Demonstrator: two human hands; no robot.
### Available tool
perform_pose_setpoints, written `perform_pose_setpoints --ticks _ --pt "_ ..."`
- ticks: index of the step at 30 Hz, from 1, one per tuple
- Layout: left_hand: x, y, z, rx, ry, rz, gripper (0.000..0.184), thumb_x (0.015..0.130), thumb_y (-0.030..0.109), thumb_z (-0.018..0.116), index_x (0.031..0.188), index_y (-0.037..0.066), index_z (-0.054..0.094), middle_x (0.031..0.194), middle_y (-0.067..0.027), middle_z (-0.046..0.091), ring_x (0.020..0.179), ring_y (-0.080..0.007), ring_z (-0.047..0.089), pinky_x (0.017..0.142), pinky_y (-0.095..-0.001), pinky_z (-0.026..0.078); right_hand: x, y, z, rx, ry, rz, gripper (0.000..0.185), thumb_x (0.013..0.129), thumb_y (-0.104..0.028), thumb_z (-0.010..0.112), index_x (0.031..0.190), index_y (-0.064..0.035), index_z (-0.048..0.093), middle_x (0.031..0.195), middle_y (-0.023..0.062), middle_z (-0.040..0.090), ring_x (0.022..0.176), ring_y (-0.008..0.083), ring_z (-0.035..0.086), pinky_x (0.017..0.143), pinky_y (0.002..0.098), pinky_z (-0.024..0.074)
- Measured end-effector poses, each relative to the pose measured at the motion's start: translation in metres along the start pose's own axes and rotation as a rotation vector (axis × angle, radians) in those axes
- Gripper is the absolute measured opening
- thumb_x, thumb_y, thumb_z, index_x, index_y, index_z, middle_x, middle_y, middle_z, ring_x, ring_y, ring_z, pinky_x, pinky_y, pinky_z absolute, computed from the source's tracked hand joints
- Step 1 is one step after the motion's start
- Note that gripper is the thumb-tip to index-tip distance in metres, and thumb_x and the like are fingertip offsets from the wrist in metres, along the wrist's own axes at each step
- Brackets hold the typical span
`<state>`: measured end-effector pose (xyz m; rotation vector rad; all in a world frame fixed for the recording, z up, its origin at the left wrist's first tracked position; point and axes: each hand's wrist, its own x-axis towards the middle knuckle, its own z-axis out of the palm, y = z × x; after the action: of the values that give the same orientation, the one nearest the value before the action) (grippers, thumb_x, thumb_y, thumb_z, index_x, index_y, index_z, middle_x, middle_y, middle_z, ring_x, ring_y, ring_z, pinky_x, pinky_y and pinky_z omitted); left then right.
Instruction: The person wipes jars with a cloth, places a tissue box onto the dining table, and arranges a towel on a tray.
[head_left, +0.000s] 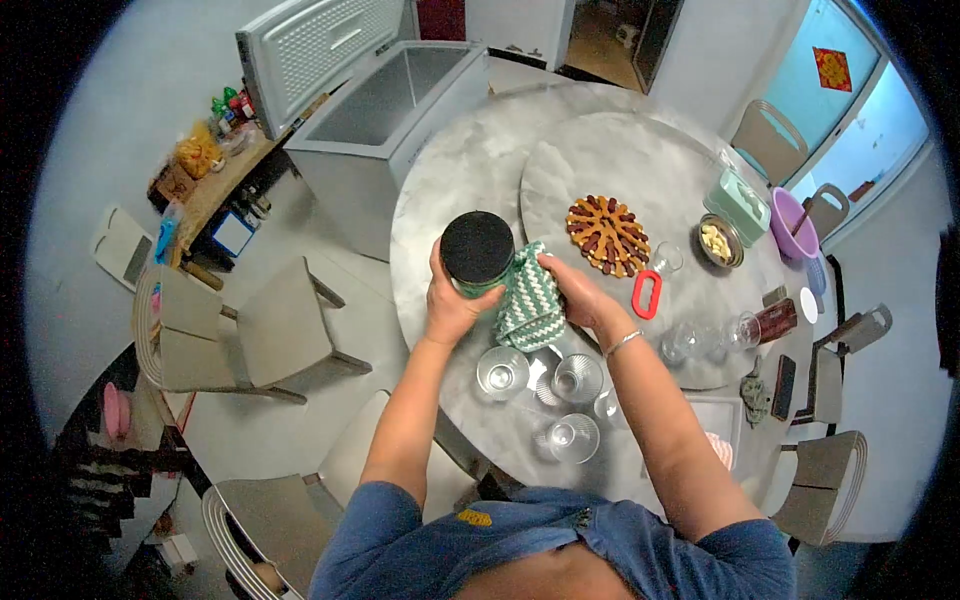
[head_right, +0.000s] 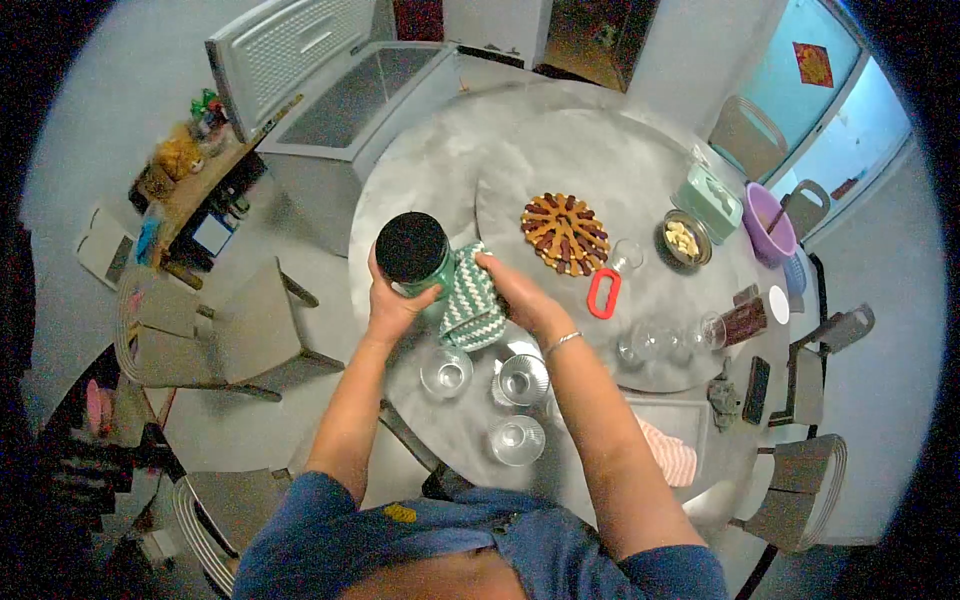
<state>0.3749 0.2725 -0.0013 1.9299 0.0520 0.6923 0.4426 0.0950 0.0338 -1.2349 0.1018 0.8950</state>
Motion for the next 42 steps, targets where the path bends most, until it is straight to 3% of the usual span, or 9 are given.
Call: perform_pose_setpoints --ticks 9,23,26,29,30,32,36,40,42 --pt "0.008 -0.032 0.022 -0.012 -0.007 -0.024 0.097 0.055 0.023 0.077 0.126 0.007 0.014 0.110 -0.0187 0.049 0.099 -0.0316 0.051 0.081 -0.0378 0.043 0.024 0.003 -0.012 -0.014 0.015 0.005 0.036 0.083 -0.035 0.046 0.097 -0.0034 0.054 0.090 0.0038 0.059 0.078 0.0135 0.057 0.071 0.0269 0.0457" --pt "0.007 -0.050 0.035 0.069 -0.089 -0.049 0.097 0.055 0.024 0.077 0.126 0.008 0.014 0.110 -0.0202 0.049 0.098 -0.0351 0.051 0.079 -0.0398 0.044 0.026 0.005 -0.023 -0.046 0.063 0.050 0.038 0.084 -0.039 0.044 0.097 -0.0054 0.055 0.092 0.0031 0.059 0.080 0.0133 0.055 0.074 0.0276 0.0448" --pt "0.006 -0.053 0.035 0.087 -0.110 -0.044 0.096 0.054 0.023 0.077 0.127 0.008 0.015 0.110 -0.0202 0.048 0.098 -0.0353 0.051 0.079 -0.0399 0.044 0.025 0.002 -0.025 -0.153 0.071 -0.026 0.044 0.085 -0.041 0.041 0.102 -0.0023 0.053 0.099 0.0055 0.057 0.088 0.0151 0.054 0.081 0.0274 0.0410" --pt "0.004 -0.060 0.037 0.078 -0.130 -0.065 0.096 0.054 0.023 0.077 0.127 0.009 0.016 0.111 -0.0201 0.048 0.099 -0.0357 0.050 0.080 -0.0401 0.044 0.003 -0.021 -0.015 -0.691 0.120 -0.197 0.058 0.085 -0.045 0.038 0.114 0.0046 0.042 0.116 0.0172 0.044 0.109 0.0242 0.040 0.095 0.0296 0.0271" --pt "0.004 -0.063 0.038 0.060 -0.135 -0.086 0.096 0.054 0.023 0.077 0.127 0.009 0.016 0.112 -0.0200 0.048 0.099 -0.0359 0.050 0.080 -0.0402 0.044 -0.003 -0.028 -0.009 -0.691 0.121 -0.194 0.058 0.085 -0.045 0.038 0.114 0.0046 0.042 0.116 0.0172 0.044 0.109 0.0242 0.040 0.095 0.0296 0.0271" --pt "0.005 -0.061 0.039 0.062 -0.127 -0.084 0.096 0.054 0.023 0.077 0.127 0.009 0.016 0.112 -0.0197 0.047 0.099 -0.0357 0.050 0.080 -0.0401 0.044 -0.006 -0.037 -0.001 -0.823 0.013 -0.518 0.056 0.087 -0.044 0.035 0.115 0.0044 0.041 0.121 0.0188 0.039 0.112 0.0247 0.038 0.096 0.0305 0.0260" --pt "0.005 -0.064 0.038 0.074 -0.163 -0.103 0.095 0.056 0.021 0.077 0.127 0.009 0.015 0.114 -0.0186 0.047 0.101 -0.0349 0.049 0.082 -0.0393 0.043 -0.007 -0.061 0.010 -1.059 -0.031 -0.856 0.047 0.088 -0.037 0.033 0.121 -0.0043 0.041 0.124 0.0226 0.035 0.114 0.0341 0.035 0.096 0.0354 0.0269" --pt "0.006 -0.059 0.036 0.092 -0.173 -0.103 0.096 0.056 0.019 0.077 0.127 0.007 0.014 0.116 -0.0181 0.045 0.103 -0.0334 0.048 0.083 -0.0387 0.042 0.008 -0.067 0.017 -1.200 0.004 -0.886 0.043 0.087 -0.035 0.034 0.121 -0.0105 0.043 0.124 0.0250 0.035 0.115 0.0370 0.034 0.095 0.0370 0.0282" --pt "0.006 -0.066 0.036 0.063 -0.177 -0.090 0.096 0.058 0.023 0.076 0.128 0.006 0.013 0.117 -0.0182 0.045 0.103 -0.0341 0.049 0.084 -0.0386 0.042 0.030 -0.056 0.021 -1.228 0.022 -0.908 0.047 0.083 -0.042 0.039 0.122 -0.0154 0.042 0.126 0.0235 0.033 0.116 0.0370 0.033 0.095 0.0417 0.0278"
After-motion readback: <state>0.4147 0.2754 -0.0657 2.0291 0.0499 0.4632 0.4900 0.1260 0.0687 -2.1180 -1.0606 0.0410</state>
